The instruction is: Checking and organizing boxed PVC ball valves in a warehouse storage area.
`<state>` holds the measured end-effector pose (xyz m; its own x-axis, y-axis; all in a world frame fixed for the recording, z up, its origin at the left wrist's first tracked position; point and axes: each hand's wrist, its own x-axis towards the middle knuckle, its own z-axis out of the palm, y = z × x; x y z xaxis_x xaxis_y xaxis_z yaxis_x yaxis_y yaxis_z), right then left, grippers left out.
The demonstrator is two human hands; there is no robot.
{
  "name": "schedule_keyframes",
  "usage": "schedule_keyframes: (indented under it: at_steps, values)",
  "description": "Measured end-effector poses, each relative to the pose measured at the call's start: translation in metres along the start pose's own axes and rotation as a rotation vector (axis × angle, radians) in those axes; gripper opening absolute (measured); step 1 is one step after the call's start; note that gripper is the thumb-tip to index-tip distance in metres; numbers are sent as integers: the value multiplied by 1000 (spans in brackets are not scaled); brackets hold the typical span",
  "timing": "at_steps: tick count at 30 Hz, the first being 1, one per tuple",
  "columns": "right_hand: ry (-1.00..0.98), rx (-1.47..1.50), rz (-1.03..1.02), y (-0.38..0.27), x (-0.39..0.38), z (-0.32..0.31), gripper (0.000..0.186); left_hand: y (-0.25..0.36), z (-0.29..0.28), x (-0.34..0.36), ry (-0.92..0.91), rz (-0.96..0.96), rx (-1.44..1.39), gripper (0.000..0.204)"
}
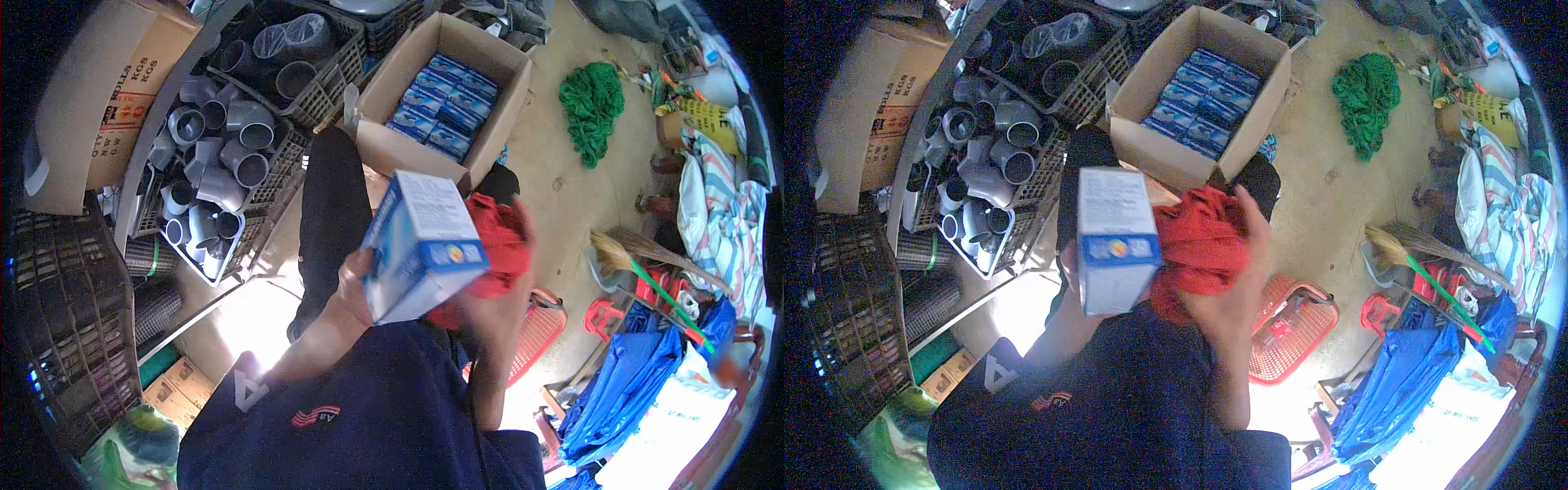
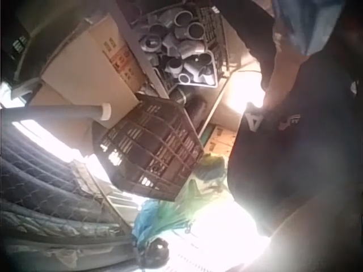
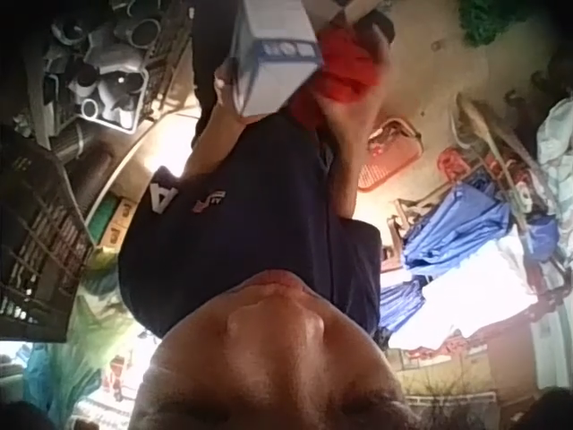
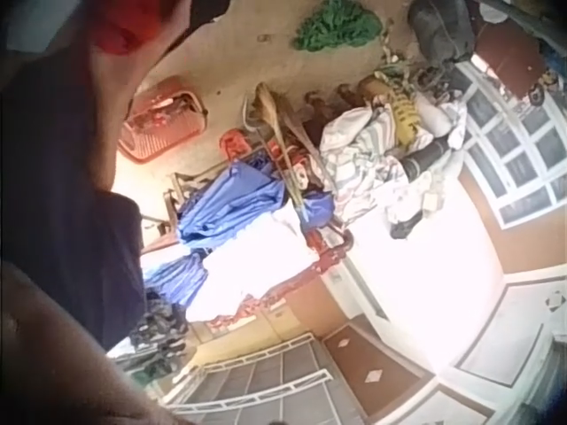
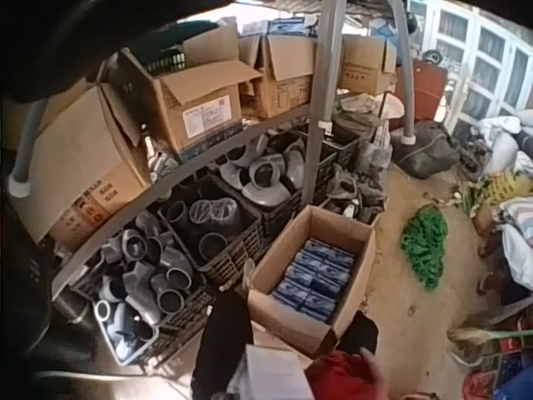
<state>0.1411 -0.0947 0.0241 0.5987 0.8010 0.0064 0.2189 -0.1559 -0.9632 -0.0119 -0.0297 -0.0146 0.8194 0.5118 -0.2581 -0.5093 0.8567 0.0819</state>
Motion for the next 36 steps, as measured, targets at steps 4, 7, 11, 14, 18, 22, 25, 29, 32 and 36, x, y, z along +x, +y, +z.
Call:
schedule_keyframes:
  at_steps: [4,7,11,14,18,22,25,29,32,36]
  values:
    - [-201,-354,-153,-15,3,0,99,-5,-3,-2,-103,-21,70,76]
    - [-421,-352,-224,-6,-1,-6,101,-5,-9,0,15,-11,304,66]
    - [-478,-16,-143,-10,1,-14,108,8,-1,7,150,62,355,60]
    - [-392,148,-75,-2,5,-16,103,14,3,9,139,104,471,59]
    - [-294,355,89,-7,2,-9,88,15,6,9,92,161,840,55]
    - [-177,595,279,-9,-2,-5,82,8,1,13,61,245,868,64]
    - [-40,1054,242,-2,3,-2,67,15,4,20,24,286,697,61]
    - [196,1436,370,11,14,-26,44,24,-6,17,110,269,554,38]
    - [184,1365,321,14,14,-30,41,28,-1,10,40,318,507,27]
    - [185,1311,291,14,7,-20,44,24,-9,11,-24,407,804,36]
